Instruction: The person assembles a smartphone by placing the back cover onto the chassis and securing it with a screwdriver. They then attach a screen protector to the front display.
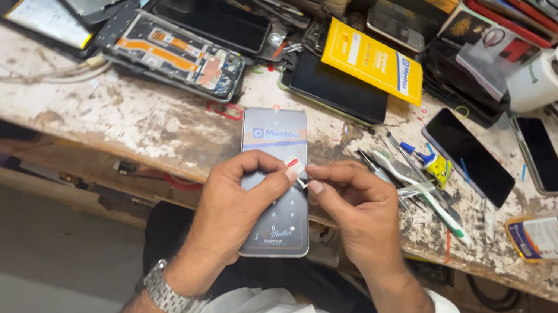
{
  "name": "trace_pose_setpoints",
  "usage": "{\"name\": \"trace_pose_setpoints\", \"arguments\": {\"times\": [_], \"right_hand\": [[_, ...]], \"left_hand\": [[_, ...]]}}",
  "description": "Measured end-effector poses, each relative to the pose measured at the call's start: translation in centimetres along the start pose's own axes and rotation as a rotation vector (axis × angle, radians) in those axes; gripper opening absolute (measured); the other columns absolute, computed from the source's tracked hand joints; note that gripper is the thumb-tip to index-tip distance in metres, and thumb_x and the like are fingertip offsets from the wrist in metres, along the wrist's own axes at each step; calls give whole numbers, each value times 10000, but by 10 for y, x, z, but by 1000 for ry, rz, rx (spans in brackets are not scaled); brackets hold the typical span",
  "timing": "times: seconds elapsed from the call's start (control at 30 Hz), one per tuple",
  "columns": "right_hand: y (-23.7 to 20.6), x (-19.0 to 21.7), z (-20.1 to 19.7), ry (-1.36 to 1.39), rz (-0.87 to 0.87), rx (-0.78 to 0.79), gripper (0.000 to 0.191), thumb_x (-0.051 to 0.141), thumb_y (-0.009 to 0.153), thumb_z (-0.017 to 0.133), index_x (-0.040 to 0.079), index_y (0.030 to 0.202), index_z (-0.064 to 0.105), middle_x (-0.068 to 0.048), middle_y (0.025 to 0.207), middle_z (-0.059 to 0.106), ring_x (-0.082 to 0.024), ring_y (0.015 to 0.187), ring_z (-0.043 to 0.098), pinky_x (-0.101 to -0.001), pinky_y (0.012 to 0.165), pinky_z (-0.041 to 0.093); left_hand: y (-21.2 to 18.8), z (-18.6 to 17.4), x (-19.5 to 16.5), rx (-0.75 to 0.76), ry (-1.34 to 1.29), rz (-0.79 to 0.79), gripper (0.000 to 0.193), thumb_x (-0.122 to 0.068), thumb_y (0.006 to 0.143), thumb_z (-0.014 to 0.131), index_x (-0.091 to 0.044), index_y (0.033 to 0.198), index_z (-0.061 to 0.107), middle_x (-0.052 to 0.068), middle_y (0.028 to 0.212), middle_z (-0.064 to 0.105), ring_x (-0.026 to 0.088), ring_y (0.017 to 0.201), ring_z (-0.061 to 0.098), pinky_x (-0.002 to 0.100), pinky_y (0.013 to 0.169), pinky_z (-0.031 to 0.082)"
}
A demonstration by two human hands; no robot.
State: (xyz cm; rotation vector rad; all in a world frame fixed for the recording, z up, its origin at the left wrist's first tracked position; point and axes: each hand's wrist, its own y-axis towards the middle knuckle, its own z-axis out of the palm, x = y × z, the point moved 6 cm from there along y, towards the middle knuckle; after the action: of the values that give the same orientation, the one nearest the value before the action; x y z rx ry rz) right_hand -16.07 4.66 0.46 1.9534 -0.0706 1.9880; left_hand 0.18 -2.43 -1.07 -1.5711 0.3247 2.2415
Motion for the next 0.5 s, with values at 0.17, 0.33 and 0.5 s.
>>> {"name": "trace_pose_setpoints", "arguments": {"times": [0.17,0.33,0.5], "right_hand": [[2,-15,-19,246,91,-91,195,-73,923,698,-56,1113,738,-102,976,736,-141,829,668,-281,757,568],[-2,-9,-55,371,102,-134,183,-58,946,681,-66,1122,729,-133,972,733,-167,814,666,-320,739,574],[-7,-6,-84,484,131,-148,191,-51,950,662,-61,1132,719,-143,989,733,-193,834,683,-334,743,570]], "left_hand": [[-5,8,-3,56,-64,-53,188,-110,918,746,12,1062,749,60,968,725,79,808,637,220,682,535],[-5,8,-21,138,-295,72,613,-37,942,640,-158,1504,427,38,1372,622,97,1022,671,264,831,593],[-4,2,-13,145,-485,-117,700,-12,900,605,-123,1555,383,76,1307,665,112,984,702,296,807,601]]}}
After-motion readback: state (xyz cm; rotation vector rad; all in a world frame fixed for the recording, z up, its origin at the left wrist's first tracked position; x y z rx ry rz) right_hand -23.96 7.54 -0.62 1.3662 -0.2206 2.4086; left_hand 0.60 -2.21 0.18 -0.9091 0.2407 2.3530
